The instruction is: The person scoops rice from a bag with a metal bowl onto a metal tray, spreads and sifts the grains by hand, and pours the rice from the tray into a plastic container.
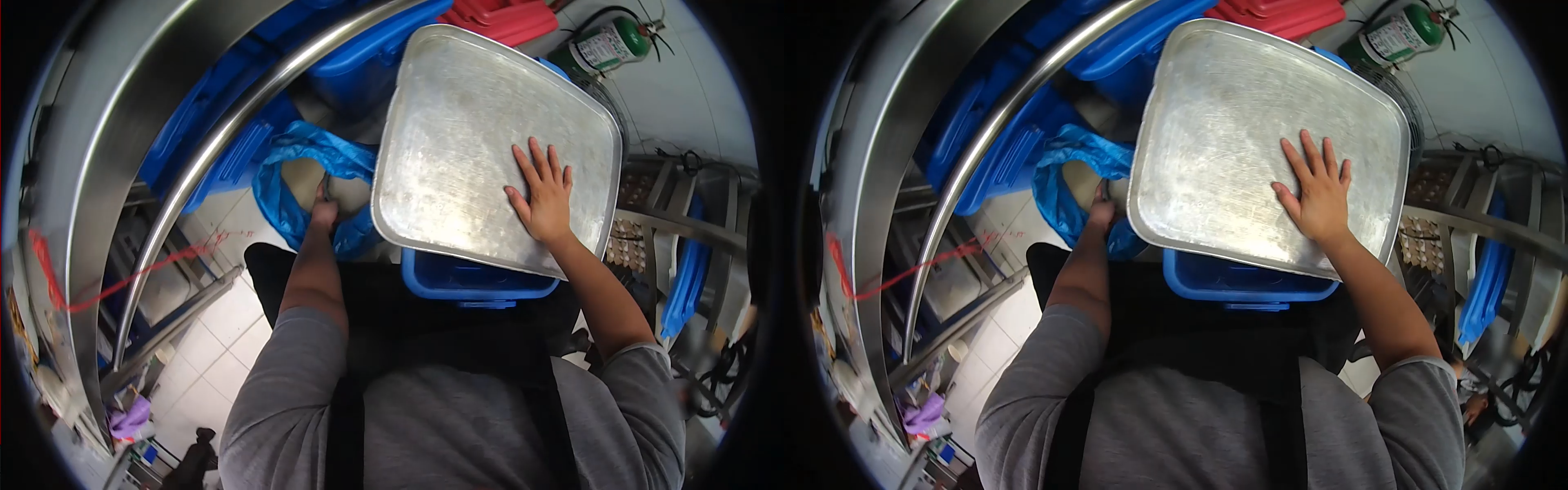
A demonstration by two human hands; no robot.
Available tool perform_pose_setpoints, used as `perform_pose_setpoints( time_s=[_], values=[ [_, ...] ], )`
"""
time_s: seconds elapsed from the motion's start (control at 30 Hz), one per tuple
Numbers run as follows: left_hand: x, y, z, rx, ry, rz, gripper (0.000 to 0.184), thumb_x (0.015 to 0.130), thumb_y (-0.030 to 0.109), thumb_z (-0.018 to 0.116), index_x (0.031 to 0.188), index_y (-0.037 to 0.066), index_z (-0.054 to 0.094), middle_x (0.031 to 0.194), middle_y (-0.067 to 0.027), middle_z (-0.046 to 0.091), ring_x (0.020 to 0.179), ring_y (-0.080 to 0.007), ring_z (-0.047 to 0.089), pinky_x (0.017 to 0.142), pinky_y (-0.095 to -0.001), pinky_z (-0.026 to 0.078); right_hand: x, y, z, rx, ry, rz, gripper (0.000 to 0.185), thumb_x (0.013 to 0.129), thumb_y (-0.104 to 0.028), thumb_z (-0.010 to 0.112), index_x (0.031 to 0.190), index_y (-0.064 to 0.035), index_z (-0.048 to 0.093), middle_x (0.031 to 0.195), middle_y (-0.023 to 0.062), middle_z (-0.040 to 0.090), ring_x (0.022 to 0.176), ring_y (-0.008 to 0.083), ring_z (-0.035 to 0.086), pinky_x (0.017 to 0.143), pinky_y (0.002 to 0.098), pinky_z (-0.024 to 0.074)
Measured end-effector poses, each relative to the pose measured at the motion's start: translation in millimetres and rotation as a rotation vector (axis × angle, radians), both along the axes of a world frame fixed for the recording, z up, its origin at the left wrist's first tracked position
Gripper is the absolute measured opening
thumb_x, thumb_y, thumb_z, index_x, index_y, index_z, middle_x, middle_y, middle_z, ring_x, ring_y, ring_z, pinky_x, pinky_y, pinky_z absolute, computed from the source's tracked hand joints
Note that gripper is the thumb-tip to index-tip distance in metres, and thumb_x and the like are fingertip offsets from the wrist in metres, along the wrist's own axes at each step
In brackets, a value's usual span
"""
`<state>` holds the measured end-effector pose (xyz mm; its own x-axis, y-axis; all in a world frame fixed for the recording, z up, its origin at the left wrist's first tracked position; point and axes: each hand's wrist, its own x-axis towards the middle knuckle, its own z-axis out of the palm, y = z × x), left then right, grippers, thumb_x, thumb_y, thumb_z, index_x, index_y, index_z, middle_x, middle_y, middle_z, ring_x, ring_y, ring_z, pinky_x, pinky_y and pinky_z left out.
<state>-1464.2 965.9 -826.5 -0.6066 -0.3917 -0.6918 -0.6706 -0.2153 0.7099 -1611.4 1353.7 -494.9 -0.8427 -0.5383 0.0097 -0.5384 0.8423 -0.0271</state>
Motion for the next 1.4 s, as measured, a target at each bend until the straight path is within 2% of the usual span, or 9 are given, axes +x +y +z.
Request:
perform_pose_setpoints(
  time_s=[0.07,0.17,0.27,0.37,0.53,0.6,0.73,0.8,1.4],
  values=[
    [-1.6,5.1,24.8,0.108,-0.110,0.056,0.081,0.082,-0.003,0.048,0.151,0.031,0.022,0.125,-0.0155,0.056,0.106,-0.0319,0.060,0.071,-0.0408,0.058,1.2,-2.1,-0.1,0.000,0.007,-0.021,0.064,0.087,-0.046,0.059,0.146,-0.0295,0.040,0.156,0.0049,0.029,0.143,0.0378,0.023,0.110,0.0645,0.0147],
    [4.5,11.3,57.1,0.133,-0.039,0.167,0.077,0.084,-0.003,0.047,0.149,0.032,0.024,0.126,-0.0142,0.055,0.106,-0.0317,0.061,0.061,-0.0407,0.060,0.6,-3.7,0.1,-0.010,0.009,0.000,0.062,0.088,-0.044,0.058,0.146,-0.0294,0.040,0.155,0.0050,0.029,0.143,0.0372,0.023,0.110,0.0639,0.0142],
    [9.3,13.5,94.8,0.209,0.113,0.258,0.071,0.087,-0.002,0.048,0.147,0.027,0.025,0.125,-0.0146,0.055,0.094,-0.0312,0.066,0.059,-0.0379,0.060,3.3,-1.9,-1.6,-0.012,0.010,-0.019,0.061,0.089,-0.042,0.058,0.146,-0.0297,0.040,0.155,0.0047,0.030,0.143,0.0372,0.022,0.111,0.0638,0.0131],
    [15.1,10.8,118.2,0.225,0.098,0.374,0.074,0.089,-0.005,0.043,0.148,0.032,0.022,0.137,-0.0114,0.046,0.108,-0.0309,0.061,0.065,-0.0398,0.061,2.0,-0.6,-3.2,-0.032,0.037,-0.002,0.059,0.090,-0.041,0.057,0.146,-0.0299,0.040,0.155,0.0044,0.030,0.143,0.0372,0.022,0.111,0.0641,0.0128],
    [32.5,5.3,146.1,0.118,0.166,0.527,0.077,0.088,-0.006,0.045,0.148,0.033,0.018,0.135,-0.0140,0.047,0.102,-0.0327,0.065,0.060,-0.0357,0.062,4.6,-0.5,-0.8,-0.010,0.026,-0.038,0.058,0.092,-0.043,0.054,0.146,-0.0305,0.039,0.155,0.0043,0.031,0.143,0.0363,0.022,0.111,0.0646,0.0128],
    [42.9,0.8,152.1,0.111,0.192,0.502,0.074,0.088,-0.007,0.040,0.148,0.032,0.021,0.139,-0.0118,0.044,0.109,-0.0319,0.061,0.070,-0.0401,0.061,4.7,0.6,-2.1,-0.018,0.031,-0.035,0.058,0.092,-0.043,0.054,0.146,-0.0308,0.038,0.155,0.0041,0.031,0.143,0.0363,0.023,0.111,0.0646,0.0129],
    [51.3,0.4,163.3,0.160,0.185,0.520,0.075,0.087,-0.008,0.040,0.148,0.030,0.021,0.139,-0.0126,0.044,0.110,-0.0328,0.061,0.070,-0.0416,0.061,4.9,1.4,-1.9,-0.022,0.026,-0.046,0.058,0.092,-0.044,0.054,0.146,-0.0315,0.038,0.155,0.0037,0.030,0.143,0.0362,0.023,0.111,0.0649,0.0133],
    [53.1,0.1,169.3,0.190,0.164,0.405,0.076,0.086,-0.009,0.040,0.148,0.029,0.020,0.139,-0.0136,0.044,0.110,-0.0343,0.061,0.070,-0.0436,0.061,5.4,2.0,-2.5,-0.028,0.029,-0.047,0.058,0.092,-0.044,0.054,0.146,-0.0315,0.038,0.155,0.0036,0.030,0.143,0.0361,0.023,0.111,0.0651,0.0135],
    [83.5,-14.8,199.6,0.208,0.242,0.345,0.075,0.087,-0.006,0.044,0.148,0.028,0.019,0.132,-0.0165,0.049,0.097,-0.0313,0.066,0.061,-0.0375,0.062,5.0,2.6,-1.6,-0.048,0.018,-0.046,0.057,0.092,-0.045,0.053,0.146,-0.0313,0.040,0.155,0.0039,0.030,0.143,0.0363,0.023,0.110,0.0661,0.0138]
  ],
)
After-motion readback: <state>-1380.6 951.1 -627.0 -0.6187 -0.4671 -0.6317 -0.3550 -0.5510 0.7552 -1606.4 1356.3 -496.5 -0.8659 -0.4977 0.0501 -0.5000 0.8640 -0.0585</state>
